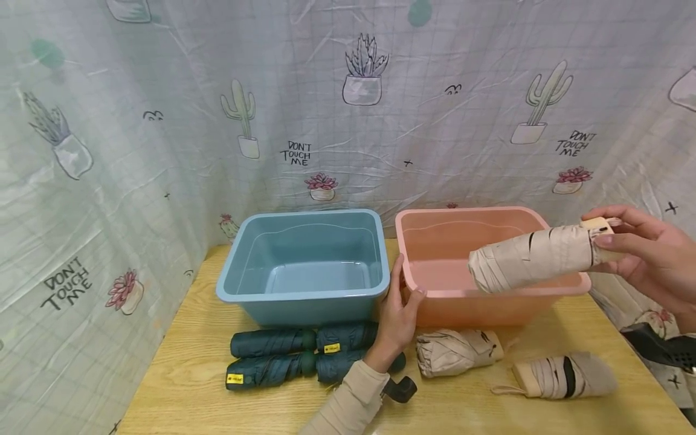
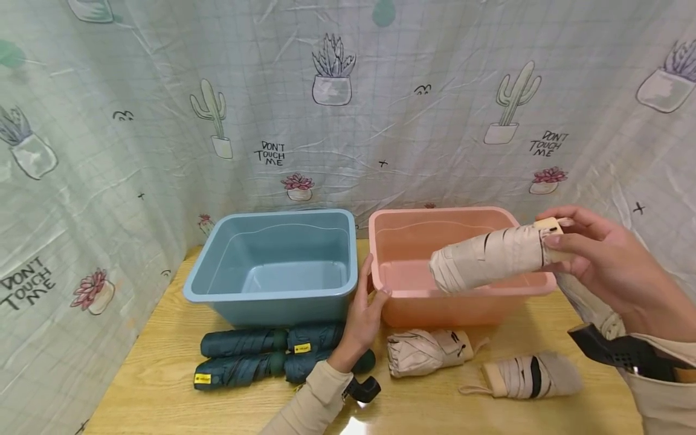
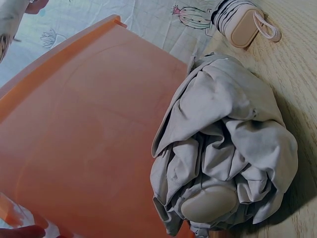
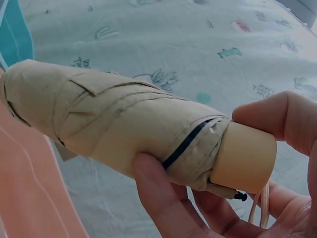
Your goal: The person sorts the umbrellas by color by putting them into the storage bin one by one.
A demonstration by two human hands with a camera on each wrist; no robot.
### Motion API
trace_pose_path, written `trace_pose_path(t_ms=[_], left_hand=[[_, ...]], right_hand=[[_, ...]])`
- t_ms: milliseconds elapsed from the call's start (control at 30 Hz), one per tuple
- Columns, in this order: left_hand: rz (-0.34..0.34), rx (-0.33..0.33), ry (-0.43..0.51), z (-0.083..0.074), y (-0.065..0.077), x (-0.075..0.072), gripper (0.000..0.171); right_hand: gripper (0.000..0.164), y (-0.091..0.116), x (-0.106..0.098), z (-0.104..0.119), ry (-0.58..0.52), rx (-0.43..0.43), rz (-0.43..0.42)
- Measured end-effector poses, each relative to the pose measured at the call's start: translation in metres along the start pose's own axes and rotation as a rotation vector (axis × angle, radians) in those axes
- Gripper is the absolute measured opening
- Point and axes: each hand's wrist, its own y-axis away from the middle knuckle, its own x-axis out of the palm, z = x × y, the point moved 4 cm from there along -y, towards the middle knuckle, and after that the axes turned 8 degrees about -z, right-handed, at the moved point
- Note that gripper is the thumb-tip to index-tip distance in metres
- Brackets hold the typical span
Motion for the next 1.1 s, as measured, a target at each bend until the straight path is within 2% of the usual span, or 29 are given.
trace_pose_path(t_ms=[333,533,867,1100], left_hand=[[0.017,0.002,0.010,-0.002,0.001,0.001,0.074],[0.014,-0.004,0.004,-0.001,0.002,0.000,0.074],[0.004,0.001,-0.025,-0.001,0.002,-0.002,0.074],[0.021,-0.001,-0.014,-0.001,0.001,-0.001,0.075]], right_hand=[[0.037,-0.027,0.012,0.002,0.107,0.128,-0.053],[0.036,-0.043,0.022,0.000,0.065,0.138,-0.022],[0.030,-0.069,0.036,-0.007,0.157,0.188,0.033],[0.025,-0.080,0.045,-0.015,0.192,0.252,0.015]])
